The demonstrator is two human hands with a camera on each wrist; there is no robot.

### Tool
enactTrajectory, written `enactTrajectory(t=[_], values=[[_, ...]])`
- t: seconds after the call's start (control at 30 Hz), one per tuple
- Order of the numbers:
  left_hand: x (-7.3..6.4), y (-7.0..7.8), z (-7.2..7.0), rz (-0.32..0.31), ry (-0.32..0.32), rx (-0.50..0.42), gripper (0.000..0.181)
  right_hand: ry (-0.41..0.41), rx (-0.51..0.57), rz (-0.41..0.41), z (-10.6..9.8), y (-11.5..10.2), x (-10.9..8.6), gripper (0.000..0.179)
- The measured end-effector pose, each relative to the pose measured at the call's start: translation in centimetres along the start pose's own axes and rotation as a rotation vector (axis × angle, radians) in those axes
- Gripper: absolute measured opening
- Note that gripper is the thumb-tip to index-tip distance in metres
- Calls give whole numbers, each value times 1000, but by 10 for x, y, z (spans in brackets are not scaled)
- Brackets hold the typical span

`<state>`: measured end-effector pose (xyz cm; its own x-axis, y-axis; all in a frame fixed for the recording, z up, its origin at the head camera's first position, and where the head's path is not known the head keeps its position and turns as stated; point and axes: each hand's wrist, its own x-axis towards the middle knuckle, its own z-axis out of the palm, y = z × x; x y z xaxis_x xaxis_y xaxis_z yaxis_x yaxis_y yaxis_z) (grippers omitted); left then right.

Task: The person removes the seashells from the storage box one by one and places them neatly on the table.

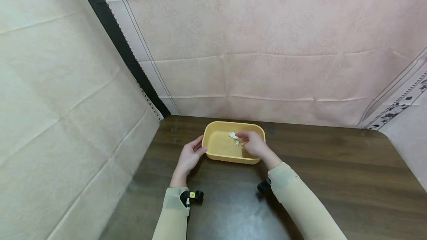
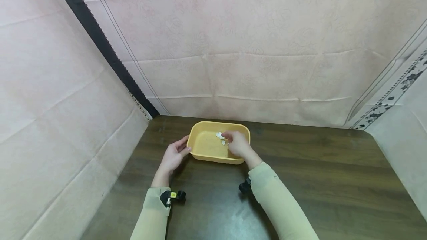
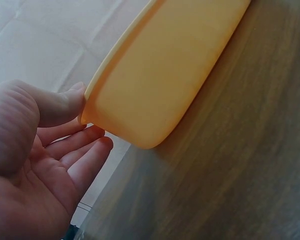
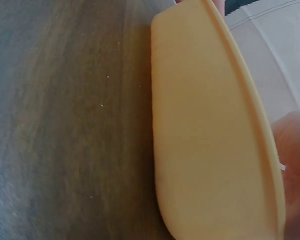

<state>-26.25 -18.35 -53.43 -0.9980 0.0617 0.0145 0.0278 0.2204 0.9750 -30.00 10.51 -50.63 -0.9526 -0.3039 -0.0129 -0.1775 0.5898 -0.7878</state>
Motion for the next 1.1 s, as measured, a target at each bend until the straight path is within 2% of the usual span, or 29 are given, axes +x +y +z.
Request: enactTrajectory(t=[0.23,0.43,0.67,1.1], values=[[2,-2,1,9,-2,6,55,58,-93,8,7,1,1,50],[1,-2,1,14,0,5,55,37,-126,20,9,1,1,52],[0,1,2,4,4,11,55,17,-200,-27,13,3,3,33],[-1,0,1,0,11,17,54,29,-253,27,16,-7,0,31]])
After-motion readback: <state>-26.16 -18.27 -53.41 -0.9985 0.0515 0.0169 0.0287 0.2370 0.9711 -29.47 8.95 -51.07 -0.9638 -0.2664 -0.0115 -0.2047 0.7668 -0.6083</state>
